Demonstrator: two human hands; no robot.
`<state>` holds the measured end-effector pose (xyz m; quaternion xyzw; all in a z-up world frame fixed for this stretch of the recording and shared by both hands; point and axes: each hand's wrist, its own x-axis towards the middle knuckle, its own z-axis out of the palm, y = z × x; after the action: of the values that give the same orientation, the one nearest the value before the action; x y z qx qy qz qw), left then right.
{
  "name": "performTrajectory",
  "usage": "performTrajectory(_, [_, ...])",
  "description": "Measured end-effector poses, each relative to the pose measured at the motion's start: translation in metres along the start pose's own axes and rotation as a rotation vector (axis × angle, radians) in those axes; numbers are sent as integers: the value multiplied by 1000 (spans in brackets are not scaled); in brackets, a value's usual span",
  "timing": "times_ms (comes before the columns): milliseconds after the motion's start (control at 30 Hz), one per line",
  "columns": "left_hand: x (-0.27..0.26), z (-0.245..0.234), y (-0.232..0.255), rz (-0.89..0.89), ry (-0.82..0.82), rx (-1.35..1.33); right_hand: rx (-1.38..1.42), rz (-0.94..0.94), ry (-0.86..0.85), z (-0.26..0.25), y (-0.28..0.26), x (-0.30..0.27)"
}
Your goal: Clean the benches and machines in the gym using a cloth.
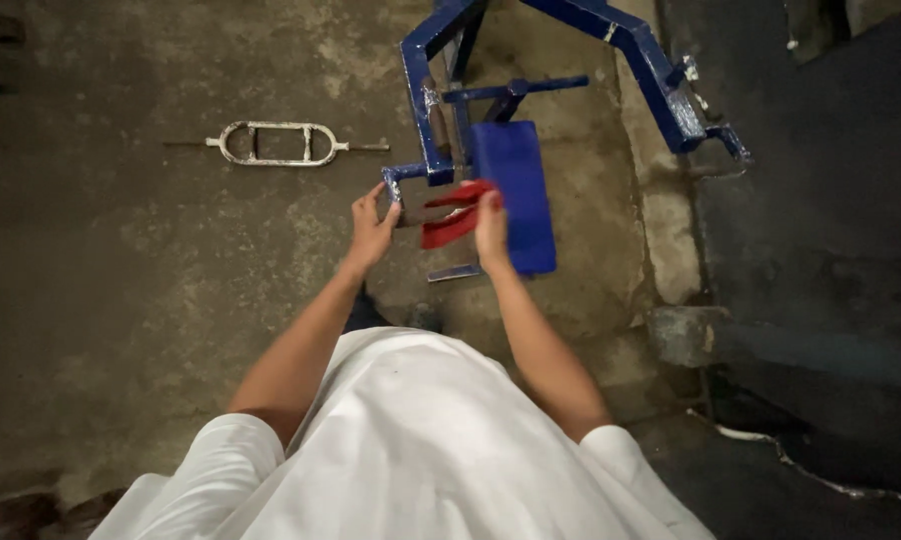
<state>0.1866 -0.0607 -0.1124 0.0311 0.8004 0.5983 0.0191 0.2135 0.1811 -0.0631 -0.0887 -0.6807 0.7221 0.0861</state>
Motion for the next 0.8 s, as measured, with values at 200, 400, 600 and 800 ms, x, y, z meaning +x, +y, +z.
performTrajectory(200, [4, -6, 45, 131, 75, 84, 431, 360, 361, -9, -70, 10])
performTrajectory(400, [33, -20, 99, 122, -95, -314, 529, 11, 293, 29, -85, 29])
performTrajectory(600, [102, -55, 96, -8, -329, -957, 80, -211, 25, 137, -126, 52])
performTrajectory(800, [145, -127, 111, -329, -280, -1401, -362, -354, -530, 201, -191, 85])
